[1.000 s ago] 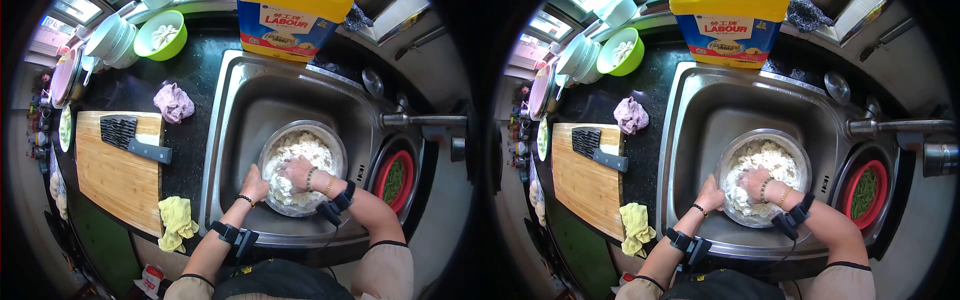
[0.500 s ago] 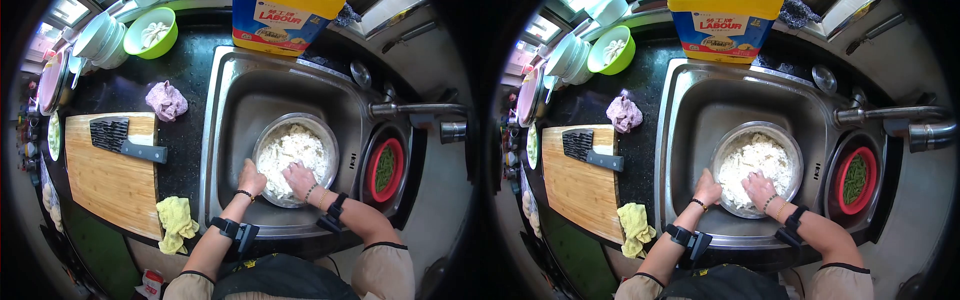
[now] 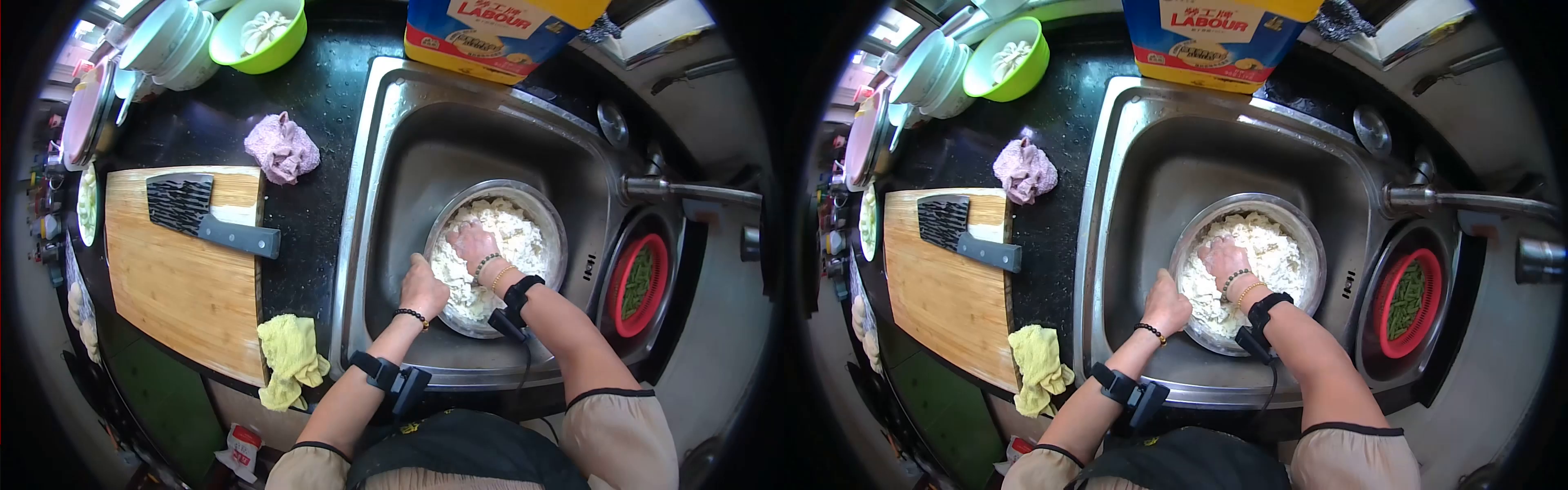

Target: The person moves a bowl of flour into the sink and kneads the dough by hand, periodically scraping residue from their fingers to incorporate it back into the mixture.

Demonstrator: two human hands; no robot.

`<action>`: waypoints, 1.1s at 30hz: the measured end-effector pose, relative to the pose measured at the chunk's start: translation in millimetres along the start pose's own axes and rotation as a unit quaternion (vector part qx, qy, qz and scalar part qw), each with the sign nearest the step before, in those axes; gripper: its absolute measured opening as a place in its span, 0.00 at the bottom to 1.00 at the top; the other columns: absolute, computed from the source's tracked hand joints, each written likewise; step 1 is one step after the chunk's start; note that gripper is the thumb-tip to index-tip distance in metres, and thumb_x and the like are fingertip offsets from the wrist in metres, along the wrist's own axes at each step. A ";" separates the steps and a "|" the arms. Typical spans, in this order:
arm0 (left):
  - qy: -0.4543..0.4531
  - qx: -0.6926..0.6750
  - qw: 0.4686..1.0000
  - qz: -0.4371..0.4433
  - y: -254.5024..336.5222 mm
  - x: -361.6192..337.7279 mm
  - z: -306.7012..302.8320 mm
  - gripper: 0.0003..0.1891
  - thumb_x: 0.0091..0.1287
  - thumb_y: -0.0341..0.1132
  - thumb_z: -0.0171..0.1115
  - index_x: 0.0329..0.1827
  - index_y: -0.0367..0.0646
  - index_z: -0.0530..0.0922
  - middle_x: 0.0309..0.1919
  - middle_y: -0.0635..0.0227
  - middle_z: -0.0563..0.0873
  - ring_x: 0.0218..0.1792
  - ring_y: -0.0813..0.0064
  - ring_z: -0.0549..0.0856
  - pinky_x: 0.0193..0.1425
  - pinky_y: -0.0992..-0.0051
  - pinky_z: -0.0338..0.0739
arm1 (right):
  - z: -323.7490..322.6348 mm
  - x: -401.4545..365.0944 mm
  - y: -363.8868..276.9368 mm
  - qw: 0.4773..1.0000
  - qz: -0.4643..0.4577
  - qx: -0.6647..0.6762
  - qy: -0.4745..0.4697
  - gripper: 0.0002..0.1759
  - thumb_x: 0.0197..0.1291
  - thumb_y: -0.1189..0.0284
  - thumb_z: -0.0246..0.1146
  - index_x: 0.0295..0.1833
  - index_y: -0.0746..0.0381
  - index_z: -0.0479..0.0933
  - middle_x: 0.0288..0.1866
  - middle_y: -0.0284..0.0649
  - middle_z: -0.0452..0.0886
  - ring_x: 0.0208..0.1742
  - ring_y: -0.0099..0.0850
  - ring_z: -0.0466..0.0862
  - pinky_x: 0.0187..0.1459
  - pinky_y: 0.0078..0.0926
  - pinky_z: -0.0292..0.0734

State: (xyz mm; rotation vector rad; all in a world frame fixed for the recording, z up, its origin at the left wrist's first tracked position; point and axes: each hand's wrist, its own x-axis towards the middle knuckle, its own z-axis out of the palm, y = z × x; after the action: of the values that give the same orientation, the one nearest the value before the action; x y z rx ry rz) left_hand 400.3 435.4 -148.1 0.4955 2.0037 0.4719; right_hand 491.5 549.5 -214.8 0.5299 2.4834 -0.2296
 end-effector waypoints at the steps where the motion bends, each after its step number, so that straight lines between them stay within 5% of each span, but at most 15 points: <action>1: -0.013 -0.025 1.000 -0.004 -3.2 0.9 2.1 0.18 0.50 0.25 0.55 0.43 0.28 0.63 0.39 0.35 0.78 0.46 0.42 0.78 0.52 0.58 0.71 | 2.5 1.0 1.1 0.999 0.011 0.013 0.032 0.30 0.33 0.73 0.70 0.48 0.61 0.69 0.45 0.44 0.72 0.51 0.38 0.73 0.40 0.27 0.79; 3: -0.015 -0.052 0.999 -0.001 -8.0 9.9 5.0 0.18 0.50 0.25 0.55 0.44 0.28 0.63 0.39 0.35 0.78 0.46 0.42 0.78 0.52 0.58 0.71 | -6.4 -7.6 -0.2 0.998 0.020 0.031 0.054 0.27 0.37 0.72 0.67 0.48 0.60 0.70 0.46 0.44 0.73 0.51 0.38 0.73 0.42 0.30 0.77; 5: -0.018 -0.023 0.999 0.020 -15.9 11.4 11.6 0.18 0.51 0.22 0.46 0.45 0.21 0.60 0.37 0.37 0.78 0.28 0.50 0.83 0.16 0.67 0.80 | -33.0 -33.0 -3.1 0.999 -0.016 0.030 -0.023 0.27 0.39 0.71 0.65 0.52 0.56 0.71 0.48 0.43 0.73 0.54 0.41 0.72 0.49 0.38 0.70; 6: -0.021 -0.042 0.999 -0.014 -8.7 7.1 6.0 0.18 0.51 0.26 0.54 0.44 0.28 0.64 0.38 0.36 0.78 0.42 0.44 0.80 0.47 0.60 0.75 | -39.0 -45.9 -1.9 0.998 -0.048 0.029 -0.010 0.31 0.38 0.70 0.66 0.54 0.57 0.69 0.50 0.44 0.72 0.54 0.40 0.72 0.52 0.38 0.67; 9: -0.046 -0.059 0.996 -0.047 8.7 -3.5 -7.0 0.17 0.51 0.25 0.53 0.43 0.28 0.63 0.37 0.39 0.79 0.35 0.48 0.83 0.35 0.62 0.80 | -62.3 -85.9 8.0 0.996 -0.065 0.064 0.006 0.35 0.39 0.68 0.66 0.59 0.60 0.66 0.51 0.45 0.72 0.53 0.39 0.72 0.52 0.38 0.67; 10: -0.037 -0.054 0.997 -0.038 8.6 -3.9 -6.3 0.16 0.51 0.24 0.51 0.43 0.27 0.63 0.35 0.40 0.80 0.29 0.51 0.84 0.24 0.66 0.80 | -57.1 -94.8 15.5 0.996 -0.068 0.056 0.035 0.49 0.36 0.62 0.69 0.67 0.65 0.56 0.56 0.54 0.69 0.55 0.44 0.71 0.56 0.37 0.65; 15: -0.041 -0.059 0.997 -0.037 9.7 -5.2 -8.0 0.16 0.51 0.23 0.50 0.43 0.26 0.62 0.35 0.39 0.79 0.28 0.51 0.84 0.22 0.67 0.79 | -70.5 -110.8 45.6 0.978 0.090 0.181 -0.042 0.61 0.35 0.48 0.72 0.67 0.72 0.49 0.60 0.62 0.64 0.61 0.51 0.67 0.63 0.37 0.60; 17: -0.046 -0.061 0.996 -0.038 10.0 -5.1 -8.1 0.16 0.52 0.23 0.49 0.43 0.26 0.62 0.36 0.38 0.79 0.28 0.51 0.84 0.20 0.68 0.79 | -34.9 -101.9 70.6 0.942 0.170 0.286 0.030 0.61 0.38 0.46 0.70 0.67 0.73 0.48 0.64 0.63 0.60 0.66 0.50 0.62 0.66 0.34 0.57; 20: -0.058 -0.063 0.995 -0.052 6.5 -2.4 -5.6 0.16 0.51 0.24 0.49 0.44 0.26 0.62 0.38 0.37 0.79 0.33 0.47 0.83 0.31 0.63 0.80 | -23.2 -74.2 90.5 0.902 0.193 0.385 0.034 0.59 0.43 0.41 0.64 0.67 0.76 0.48 0.63 0.61 0.61 0.66 0.47 0.63 0.66 0.31 0.57; 22: -0.033 -0.027 0.999 -0.018 -3.0 5.9 2.5 0.17 0.51 0.24 0.50 0.45 0.26 0.63 0.40 0.35 0.78 0.42 0.44 0.80 0.46 0.59 0.76 | -28.1 -55.1 96.5 0.851 0.243 0.465 0.001 0.54 0.47 0.42 0.62 0.64 0.76 0.54 0.60 0.60 0.67 0.63 0.45 0.67 0.64 0.31 0.60; 25: -0.040 -0.040 0.997 -0.044 -4.7 7.3 5.3 0.18 0.51 0.24 0.50 0.46 0.26 0.63 0.40 0.35 0.78 0.48 0.42 0.77 0.56 0.58 0.68 | -12.8 -32.3 101.4 0.864 0.224 0.450 0.003 0.51 0.47 0.42 0.62 0.61 0.77 0.60 0.56 0.60 0.71 0.61 0.44 0.70 0.61 0.31 0.63; 27: -0.040 -0.042 0.997 -0.046 -3.0 4.8 4.0 0.19 0.51 0.24 0.50 0.46 0.26 0.62 0.40 0.35 0.78 0.47 0.43 0.77 0.54 0.59 0.70 | 7.9 -17.7 105.2 0.868 0.217 0.446 0.012 0.45 0.48 0.43 0.62 0.57 0.74 0.67 0.52 0.55 0.76 0.56 0.40 0.75 0.58 0.30 0.66; 29: -0.036 -0.043 0.998 -0.043 -4.2 5.9 5.4 0.18 0.51 0.24 0.50 0.46 0.26 0.62 0.40 0.35 0.78 0.46 0.43 0.78 0.54 0.59 0.70 | 5.8 -6.8 97.3 0.817 0.179 0.549 0.015 0.32 0.56 0.51 0.60 0.52 0.70 0.73 0.46 0.44 0.80 0.47 0.30 0.78 0.50 0.25 0.70; 33: -0.024 -0.043 0.997 -0.054 -5.9 3.5 6.3 0.18 0.51 0.24 0.50 0.45 0.26 0.62 0.40 0.35 0.78 0.46 0.43 0.78 0.54 0.59 0.70 | 1.5 7.2 79.8 0.755 0.107 0.640 -0.097 0.30 0.50 0.49 0.65 0.48 0.65 0.78 0.41 0.40 0.82 0.41 0.25 0.79 0.43 0.24 0.73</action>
State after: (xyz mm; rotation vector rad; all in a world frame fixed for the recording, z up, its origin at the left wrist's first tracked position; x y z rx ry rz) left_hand 403.6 433.0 -156.5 0.3413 1.9442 0.4734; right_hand 520.4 623.7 -223.7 1.2017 1.6793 -1.8229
